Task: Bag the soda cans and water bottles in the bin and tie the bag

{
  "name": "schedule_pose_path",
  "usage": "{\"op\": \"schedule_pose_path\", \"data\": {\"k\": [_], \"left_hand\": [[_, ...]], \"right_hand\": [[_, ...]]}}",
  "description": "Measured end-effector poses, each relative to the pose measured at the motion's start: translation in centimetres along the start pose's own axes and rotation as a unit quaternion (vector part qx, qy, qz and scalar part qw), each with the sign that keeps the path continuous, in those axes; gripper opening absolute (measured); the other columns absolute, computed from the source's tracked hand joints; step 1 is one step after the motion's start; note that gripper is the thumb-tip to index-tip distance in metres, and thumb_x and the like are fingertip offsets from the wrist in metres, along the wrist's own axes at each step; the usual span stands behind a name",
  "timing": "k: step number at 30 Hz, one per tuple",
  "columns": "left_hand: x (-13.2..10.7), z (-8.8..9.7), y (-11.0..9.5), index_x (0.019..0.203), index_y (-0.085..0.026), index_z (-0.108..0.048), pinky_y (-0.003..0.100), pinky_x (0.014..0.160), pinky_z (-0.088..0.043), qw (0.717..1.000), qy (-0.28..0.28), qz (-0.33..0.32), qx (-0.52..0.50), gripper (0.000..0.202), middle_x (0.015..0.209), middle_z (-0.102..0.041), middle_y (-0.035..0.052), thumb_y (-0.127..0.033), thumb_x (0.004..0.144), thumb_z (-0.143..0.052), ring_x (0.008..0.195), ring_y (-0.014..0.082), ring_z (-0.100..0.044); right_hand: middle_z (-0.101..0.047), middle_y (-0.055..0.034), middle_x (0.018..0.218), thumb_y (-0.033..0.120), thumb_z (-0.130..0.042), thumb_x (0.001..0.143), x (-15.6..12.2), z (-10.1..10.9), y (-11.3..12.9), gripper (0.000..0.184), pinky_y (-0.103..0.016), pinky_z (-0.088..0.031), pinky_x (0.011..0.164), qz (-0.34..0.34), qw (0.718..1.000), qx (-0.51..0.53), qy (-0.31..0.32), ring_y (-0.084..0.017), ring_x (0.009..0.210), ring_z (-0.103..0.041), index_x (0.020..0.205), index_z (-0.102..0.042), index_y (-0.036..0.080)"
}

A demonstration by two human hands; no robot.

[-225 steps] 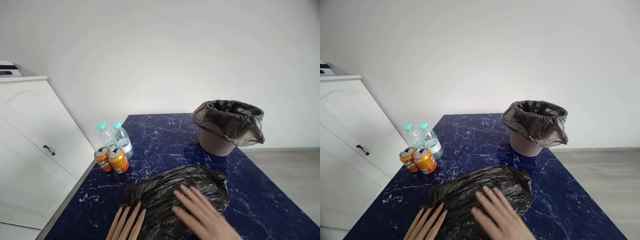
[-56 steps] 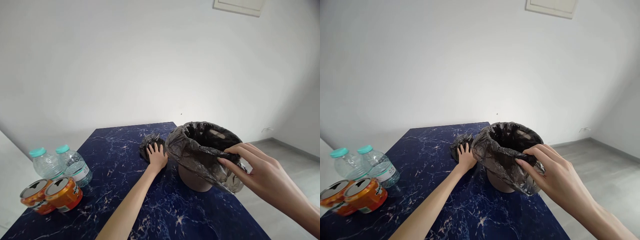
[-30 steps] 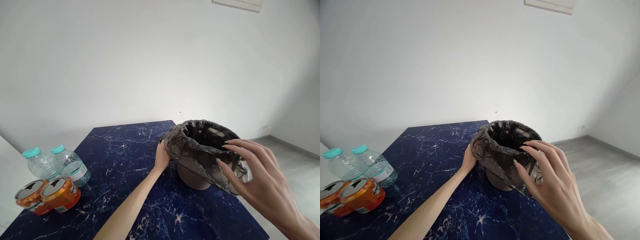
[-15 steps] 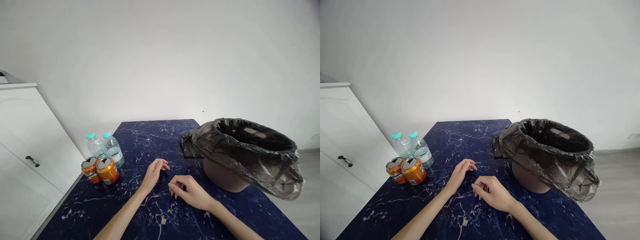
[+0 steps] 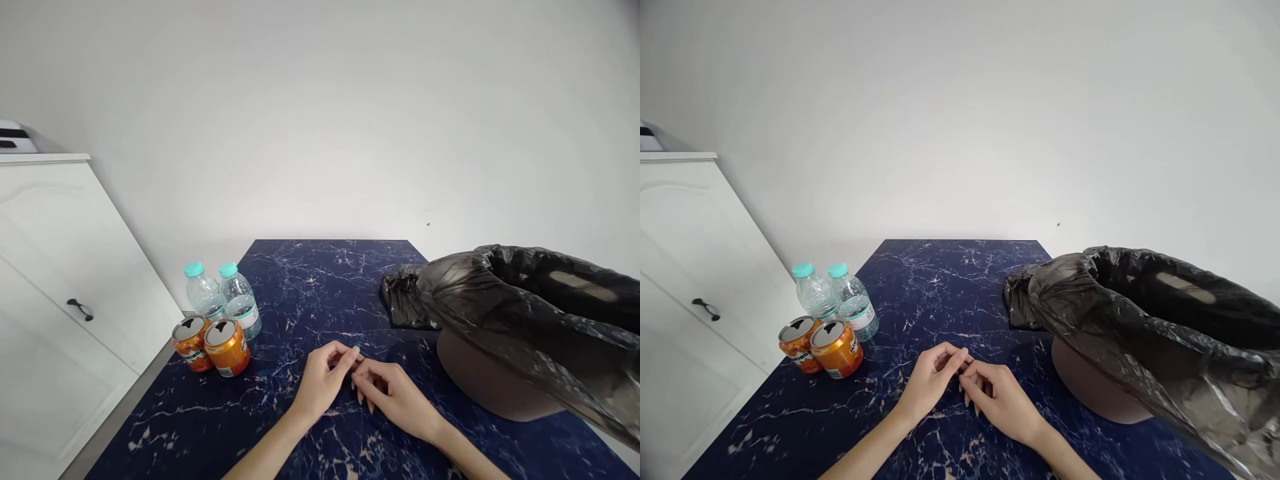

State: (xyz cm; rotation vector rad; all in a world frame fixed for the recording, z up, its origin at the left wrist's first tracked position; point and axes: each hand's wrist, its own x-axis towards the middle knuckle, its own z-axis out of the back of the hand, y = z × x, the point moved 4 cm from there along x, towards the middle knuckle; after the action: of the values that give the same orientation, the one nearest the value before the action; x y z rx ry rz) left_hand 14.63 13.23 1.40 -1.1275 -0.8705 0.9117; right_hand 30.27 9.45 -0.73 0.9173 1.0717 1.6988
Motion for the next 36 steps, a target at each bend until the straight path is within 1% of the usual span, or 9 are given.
{"op": "schedule_pose_path", "data": {"k": [5, 15, 22, 31, 36], "left_hand": [[-0.01, -0.12, 0.39, 0.089, -0.022, -0.076, 0.032, 0.081, -0.057, 1.0, -0.007, 0.003, 0.004, 0.041, 0.09, -0.078, 0.0054, -0.059, 0.1, -0.063, 0.087, 0.0238, -0.074], [-0.09, -0.24, 0.24, 0.086, -0.022, -0.072, 0.03, 0.075, -0.053, 1.0, -0.001, 0.004, 0.014, 0.041, 0.086, -0.074, 0.0039, -0.058, 0.103, -0.059, 0.081, 0.0213, -0.07], [-0.09, -0.21, 0.29, 0.086, -0.022, -0.071, 0.029, 0.074, -0.052, 1.0, 0.002, 0.005, 0.024, 0.042, 0.084, -0.072, 0.0031, -0.058, 0.103, -0.058, 0.08, 0.0206, -0.068], [-0.08, -0.26, -0.24, 0.083, -0.023, -0.07, 0.029, 0.072, -0.05, 1.0, 0.001, 0.009, 0.028, 0.042, 0.082, -0.072, 0.0029, -0.059, 0.102, -0.058, 0.077, 0.0201, -0.067], [-0.01, -0.32, -0.1, 0.082, -0.023, -0.07, 0.029, 0.072, -0.051, 1.0, 0.0, 0.009, 0.028, 0.042, 0.081, -0.071, 0.0029, -0.059, 0.101, -0.059, 0.078, 0.0207, -0.067]], "right_hand": [[-0.072, -0.0016, 0.075, 0.052, -0.056, 0.107, -0.01, -0.07, 0.47, 0.04, -0.027, -0.046, 0.065, -0.01, 1.0, 0.001, 0.006, -0.016, 0.063, -0.063, 0.084, -0.065, 0.021], [-0.069, -0.0005, 0.071, 0.048, -0.056, 0.108, -0.34, -0.28, 0.71, 0.039, -0.027, -0.042, 0.063, -0.016, 1.0, -0.021, 0.008, -0.016, 0.064, -0.06, 0.082, -0.065, 0.021], [-0.07, -0.0003, 0.071, 0.047, -0.057, 0.107, -0.34, -0.17, 0.8, 0.037, -0.027, -0.042, 0.063, -0.015, 1.0, -0.02, 0.003, -0.016, 0.064, -0.061, 0.082, -0.066, 0.021], [-0.069, -0.0002, 0.071, 0.047, -0.056, 0.108, -0.52, -0.15, 0.86, 0.039, -0.027, -0.042, 0.064, -0.009, 1.0, -0.02, 0.0, -0.016, 0.064, -0.06, 0.08, -0.066, 0.021], [-0.069, -0.0003, 0.07, 0.048, -0.055, 0.108, -0.43, -0.09, 0.98, 0.041, -0.028, -0.041, 0.063, -0.009, 1.0, -0.028, 0.001, -0.016, 0.064, -0.059, 0.079, -0.066, 0.021]]}}
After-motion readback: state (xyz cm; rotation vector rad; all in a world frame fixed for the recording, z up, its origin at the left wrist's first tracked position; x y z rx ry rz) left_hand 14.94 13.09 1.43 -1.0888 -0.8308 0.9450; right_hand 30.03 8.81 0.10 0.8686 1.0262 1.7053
